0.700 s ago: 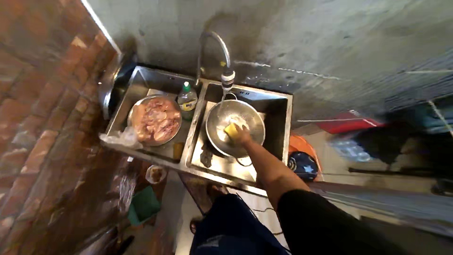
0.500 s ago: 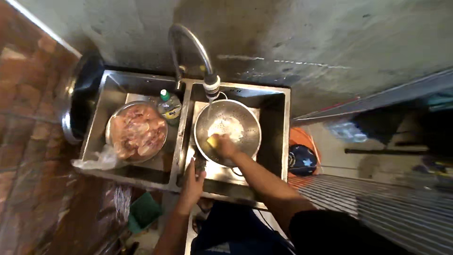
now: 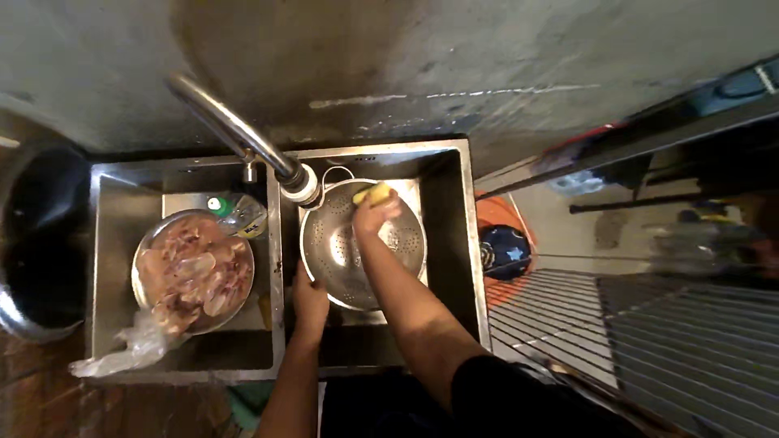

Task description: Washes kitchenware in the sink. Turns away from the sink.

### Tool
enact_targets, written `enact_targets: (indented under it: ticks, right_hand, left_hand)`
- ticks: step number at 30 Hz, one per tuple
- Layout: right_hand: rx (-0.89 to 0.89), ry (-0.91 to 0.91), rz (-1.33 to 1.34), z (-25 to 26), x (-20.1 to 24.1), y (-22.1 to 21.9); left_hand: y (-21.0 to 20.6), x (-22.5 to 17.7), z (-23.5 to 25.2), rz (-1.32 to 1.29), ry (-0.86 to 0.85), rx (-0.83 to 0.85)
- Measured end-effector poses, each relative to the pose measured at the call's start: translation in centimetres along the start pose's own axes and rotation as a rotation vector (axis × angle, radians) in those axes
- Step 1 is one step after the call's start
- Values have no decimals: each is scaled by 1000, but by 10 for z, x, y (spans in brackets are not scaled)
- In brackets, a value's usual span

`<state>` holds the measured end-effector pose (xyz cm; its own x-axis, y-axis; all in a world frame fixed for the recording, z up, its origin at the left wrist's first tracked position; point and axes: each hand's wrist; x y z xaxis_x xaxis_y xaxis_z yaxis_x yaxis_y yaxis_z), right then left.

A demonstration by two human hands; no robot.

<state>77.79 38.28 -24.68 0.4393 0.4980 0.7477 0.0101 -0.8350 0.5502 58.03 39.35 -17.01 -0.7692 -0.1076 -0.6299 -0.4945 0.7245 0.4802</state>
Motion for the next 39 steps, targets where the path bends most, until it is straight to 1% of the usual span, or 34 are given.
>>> enact_targets:
  ticks: [1, 4, 5, 6, 7, 8, 9, 10, 12, 14, 15, 16, 17, 19, 21, 22, 23, 25, 27, 29, 30, 32, 35, 37, 39]
  right_hand:
    - [134, 127, -51, -10, 2, 1]
    - [573, 647, -205, -44, 2, 3]
    - [697, 774, -250, -56, -1, 7]
    - [814, 865, -308, -64, -6, 11]
    - [894, 944, -341, -66, -11, 12]
    - [946, 980, -366, -62, -13, 13]
    - [960, 968, -389, -52, -12, 13]
    - [933, 916, -409, -38, -9, 11]
    - [790, 717, -426, -2, 0, 7]
    - [546, 755, -580, 33, -1, 18]
    - [457, 785, -676, 45, -9, 30]
    - [408, 772, -770, 48, -20, 44]
    - [394, 710, -850, 44, -34, 59]
    - [419, 515, -898, 18, -60, 78]
    - [518, 309, -820, -19, -70, 78]
    - [580, 244, -763, -37, -67, 72]
    - [639, 219, -689, -52, -63, 62]
    - [733, 233, -497, -77, -53, 38]
    - [844, 178, -326, -98, -44, 24]
    - [927, 93, -215, -114, -34, 29]
    - [956, 82, -207, -120, -33, 39]
    - [1023, 111, -307, -125, -36, 72]
    - [1098, 197, -622, -111, -48, 132]
    - [1078, 253, -854, -85, -57, 159]
    - [988, 336, -1042, -46, -63, 165]
  left_hand:
    - [2, 0, 1, -7, 0, 12]
    - [8, 0, 4, -50, 13, 44]
    - [8, 2, 4, -62, 17, 51]
    - [8, 3, 3, -72, 21, 57]
    - [8, 5, 3, -86, 22, 60]
    - [7, 6, 4, -103, 21, 65]
    - [5, 8, 3, -127, 29, 78]
    - [3, 8, 3, -158, 37, 87]
    - [2, 8, 3, -210, 42, 99]
    - [5, 8, 3, -231, 27, 96]
    - [7, 8, 5, -232, 19, 93]
    - [9, 8, 7, -227, 17, 96]
    - [11, 8, 8, -225, 20, 105]
    - [14, 7, 11, -222, 27, 123]
    - [17, 0, 13, -183, 38, 149]
    - [19, -3, 14, -157, 45, 162]
    - [21, -6, 15, -135, 57, 180]
    - [23, -9, 18, -130, 73, 198]
    - [26, -9, 18, -153, 71, 179]
    - [31, -14, 19, -178, 68, 148]
    - [33, -15, 20, -162, 55, 137]
    - [35, -18, 26, -90, 23, 145]
    - [40, -26, 36, 75, -58, 187]
    - [43, -43, 37, 187, -129, 180]
    - [46, -64, 39, 291, -193, 184]
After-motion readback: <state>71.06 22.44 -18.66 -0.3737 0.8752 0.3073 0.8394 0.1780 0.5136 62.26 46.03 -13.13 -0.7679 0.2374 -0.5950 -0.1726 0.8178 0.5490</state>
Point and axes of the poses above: each hand's wrist, its own z-axis towards the middle knuckle, its own y-axis out of the back of the hand, x = y × z, and after that the axes turned 4 degrees about -y, right-handed
